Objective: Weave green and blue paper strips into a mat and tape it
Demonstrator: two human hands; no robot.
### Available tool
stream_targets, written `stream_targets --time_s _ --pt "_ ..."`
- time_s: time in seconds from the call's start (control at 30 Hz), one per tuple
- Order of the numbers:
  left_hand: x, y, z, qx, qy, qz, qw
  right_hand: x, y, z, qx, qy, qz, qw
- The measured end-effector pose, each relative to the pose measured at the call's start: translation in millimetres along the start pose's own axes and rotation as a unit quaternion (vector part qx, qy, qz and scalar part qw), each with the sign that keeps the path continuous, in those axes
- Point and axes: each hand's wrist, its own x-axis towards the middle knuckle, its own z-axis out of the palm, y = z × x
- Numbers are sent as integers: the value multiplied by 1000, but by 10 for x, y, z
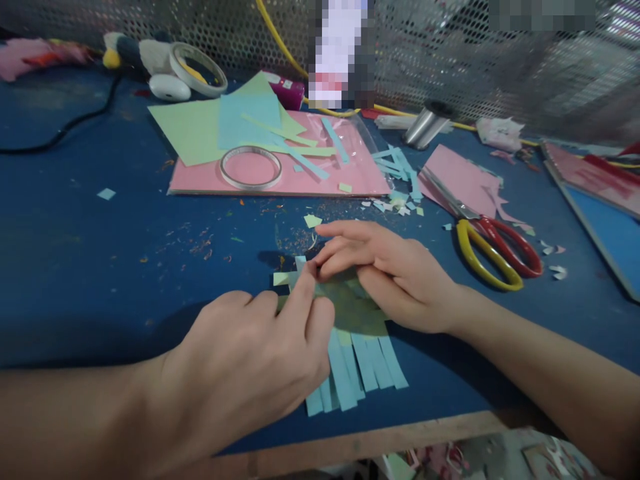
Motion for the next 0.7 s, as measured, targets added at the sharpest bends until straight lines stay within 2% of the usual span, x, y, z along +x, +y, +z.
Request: stream_targets --time_s 0.13,0.3,0.4,0.5,0.6,0.7 --pt "-9 2 -2 -19 -15 -2 1000 0 -2 -7 -72 -5 -17 997" --pt "-40 12 -9 -12 -37 13 999 -9 -56 -39 -128 -4 -129 983" --pt "-39 8 -12 3 -41 39 998 -41 -86 -47 -149 36 -129 980" --pt "-21 1 -10 7 -41 35 999 -59 -55 -35 -175 74 -101 977" --pt "-10 -1 -3 8 -25 17 1000 -37 10 -20 -213 52 -100 970" --pt "-10 -8 11 -6 -11 10 1000 1 54 -22 -249 2 -178 952"
